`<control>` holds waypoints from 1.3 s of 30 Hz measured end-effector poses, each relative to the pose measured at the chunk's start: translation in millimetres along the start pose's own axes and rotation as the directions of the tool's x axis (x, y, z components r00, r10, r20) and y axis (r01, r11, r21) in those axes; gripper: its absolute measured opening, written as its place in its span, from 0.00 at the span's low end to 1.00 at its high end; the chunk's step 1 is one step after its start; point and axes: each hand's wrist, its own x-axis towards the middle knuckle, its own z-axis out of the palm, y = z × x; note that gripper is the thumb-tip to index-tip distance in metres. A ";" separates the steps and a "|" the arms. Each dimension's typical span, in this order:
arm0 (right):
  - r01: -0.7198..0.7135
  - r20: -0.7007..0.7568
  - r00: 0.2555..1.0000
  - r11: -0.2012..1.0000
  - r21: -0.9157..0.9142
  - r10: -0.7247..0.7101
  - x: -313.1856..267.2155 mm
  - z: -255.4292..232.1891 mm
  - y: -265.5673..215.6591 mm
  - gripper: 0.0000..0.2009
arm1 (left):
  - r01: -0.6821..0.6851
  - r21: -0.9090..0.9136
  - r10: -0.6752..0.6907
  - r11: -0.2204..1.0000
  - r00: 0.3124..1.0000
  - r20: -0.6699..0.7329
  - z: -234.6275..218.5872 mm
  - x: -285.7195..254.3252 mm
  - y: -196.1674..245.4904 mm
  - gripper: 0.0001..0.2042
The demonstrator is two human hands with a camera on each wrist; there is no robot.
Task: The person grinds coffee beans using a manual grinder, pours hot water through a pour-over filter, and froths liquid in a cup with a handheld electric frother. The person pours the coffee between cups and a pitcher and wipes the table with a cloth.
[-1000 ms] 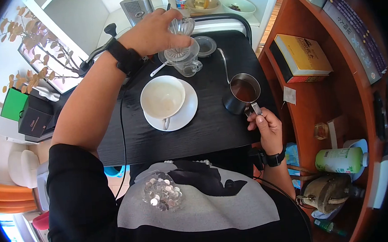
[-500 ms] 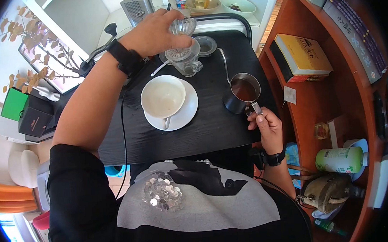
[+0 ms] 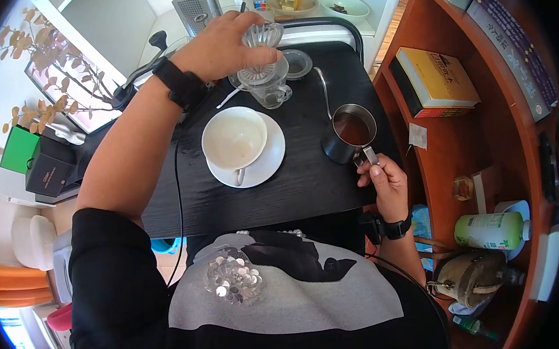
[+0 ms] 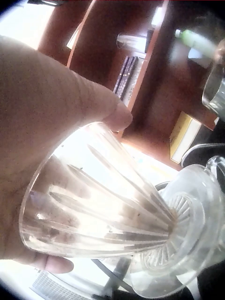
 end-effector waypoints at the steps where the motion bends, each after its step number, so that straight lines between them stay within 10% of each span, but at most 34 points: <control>1: -0.003 -0.003 1.000 1.000 0.004 0.003 0.1 0.3 -0.2 0.09 | 0.006 0.002 -0.006 1.000 1.000 0.004 -0.2 -0.1 0.5 0.31; 39: -0.021 0.008 1.000 0.999 0.039 0.021 -0.1 -0.3 -0.9 0.08 | -0.044 0.081 0.046 0.996 0.999 -0.022 -1.1 4.8 11.9 0.35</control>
